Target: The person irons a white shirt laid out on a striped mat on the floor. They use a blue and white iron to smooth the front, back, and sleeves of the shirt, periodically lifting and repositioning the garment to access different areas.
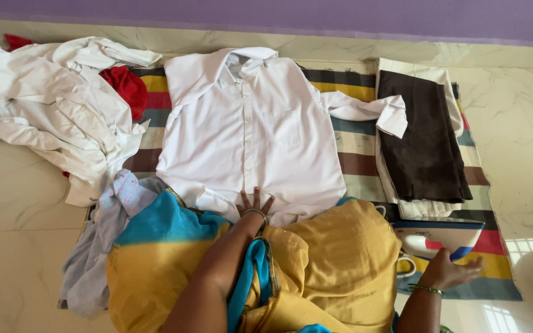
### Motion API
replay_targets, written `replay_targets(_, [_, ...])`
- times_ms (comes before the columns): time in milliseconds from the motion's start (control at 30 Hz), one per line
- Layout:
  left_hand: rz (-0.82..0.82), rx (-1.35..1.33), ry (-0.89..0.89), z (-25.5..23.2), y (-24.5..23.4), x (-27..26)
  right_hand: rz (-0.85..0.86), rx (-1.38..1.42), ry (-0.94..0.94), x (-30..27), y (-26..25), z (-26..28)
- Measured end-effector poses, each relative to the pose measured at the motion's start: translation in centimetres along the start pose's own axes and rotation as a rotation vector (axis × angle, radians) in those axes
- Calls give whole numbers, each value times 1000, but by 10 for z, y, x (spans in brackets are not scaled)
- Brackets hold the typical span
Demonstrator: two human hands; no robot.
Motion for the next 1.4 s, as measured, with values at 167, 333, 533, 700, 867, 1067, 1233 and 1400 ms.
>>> replay_targets(167, [-48,-36,-5,5,23,16,70,298,214,-3,30,-29])
replay_targets(333, [-101,0,-2,4,31,25,187,247,149,23,62,-19])
replay_targets(533, [-207,28,15,2,29,19,450,-226,-307,39,158,80])
replay_targets(700, [-95,-28,-12,0,20,15,677,-116,-619,1,223,208])
replay_targets(867, [93,-21,-83,-6,3,12,1048,-90,-612,-85,285,260])
replay_targets(1067, [44,-26,-71,-8,-5,-1,1206,-207,-639,-162,332,245])
replay_targets(1233, [93,-25,-81,-9,-10,-3,1191,-191,-737,-170,336,241])
replay_targets(1400, [132,-47,-117,-12,-18,-8,1407,-420,-601,-169,321,222])
Point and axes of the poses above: each hand's wrist, its own x-axis towards the middle knuckle, its own y-axis out of the palm, z = x × y, the point moved 5 cm from there along x, towards the middle knuckle, and after that the axes turned 5 degrees about x, right-handed, at the moved point
